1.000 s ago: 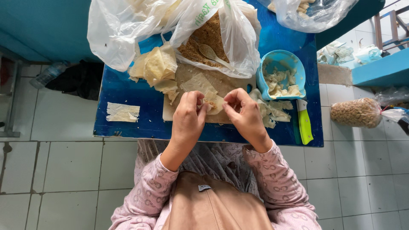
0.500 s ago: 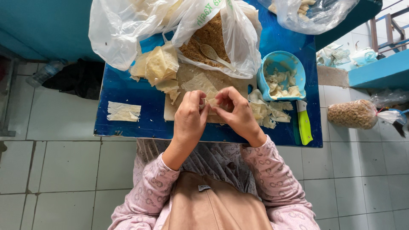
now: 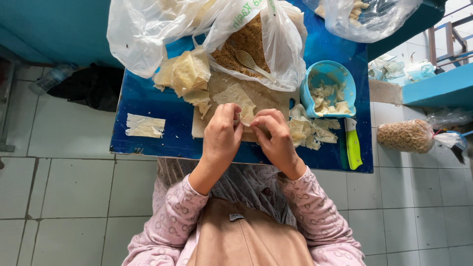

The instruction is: The person sits at a blue table folding thin pastry sheets around filling. They scoop filling with a spoon from a plastic bag onto a wrapper, fold the wrapper over the filling by hand, and set the folded piece on the table, repeating the cycle.

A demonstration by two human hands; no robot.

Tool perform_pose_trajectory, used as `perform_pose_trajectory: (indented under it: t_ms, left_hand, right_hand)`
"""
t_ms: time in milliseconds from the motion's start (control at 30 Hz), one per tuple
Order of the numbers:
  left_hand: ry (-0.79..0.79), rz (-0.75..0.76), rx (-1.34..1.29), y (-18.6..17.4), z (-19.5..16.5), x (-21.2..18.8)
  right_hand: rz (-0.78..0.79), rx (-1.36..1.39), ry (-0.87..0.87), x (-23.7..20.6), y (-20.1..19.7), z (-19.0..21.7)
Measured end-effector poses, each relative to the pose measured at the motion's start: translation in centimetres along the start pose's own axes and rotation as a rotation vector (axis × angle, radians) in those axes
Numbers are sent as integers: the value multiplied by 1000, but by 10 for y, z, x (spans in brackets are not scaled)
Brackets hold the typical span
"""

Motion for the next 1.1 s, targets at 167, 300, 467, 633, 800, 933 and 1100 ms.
perform_pose_trajectory:
  t_ms: [167,300,467,633,800,933,1100]
  left_hand:
    - [27,-11,-15,-3,-1,0]
    - [123,-32,-83,-17,-3,-8]
    - [353,-5,267,-26,-6,-19]
    - [339,46,254,-25,-3,-18]
    - [283,31,185,-27,-1,-19]
    - [112,-56,293,-32,-1,-22]
    - [68,-74,405,-32,-8,-22]
  right_hand:
    - [90,-126,-106,2,-1,3]
    - [87,-179,-143,4,-2,5]
    - [88,-203,-142,3,-7,9]
    - [88,-247,-126,0,-7,14]
    - [131,-428,-138,-6,-8,21]
    - [150,-479,-170,-6,-7,24]
    - [181,-536,-210,-6,-4,23]
Point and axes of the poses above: each hand's wrist, its own x-axis towards the middle knuckle, its own y-axis out of the palm, z = x × y, the point moved 1 cm from there along x, towards the middle knuckle, and after that the axes turned 11 degrees about x, right-handed, at the moved point
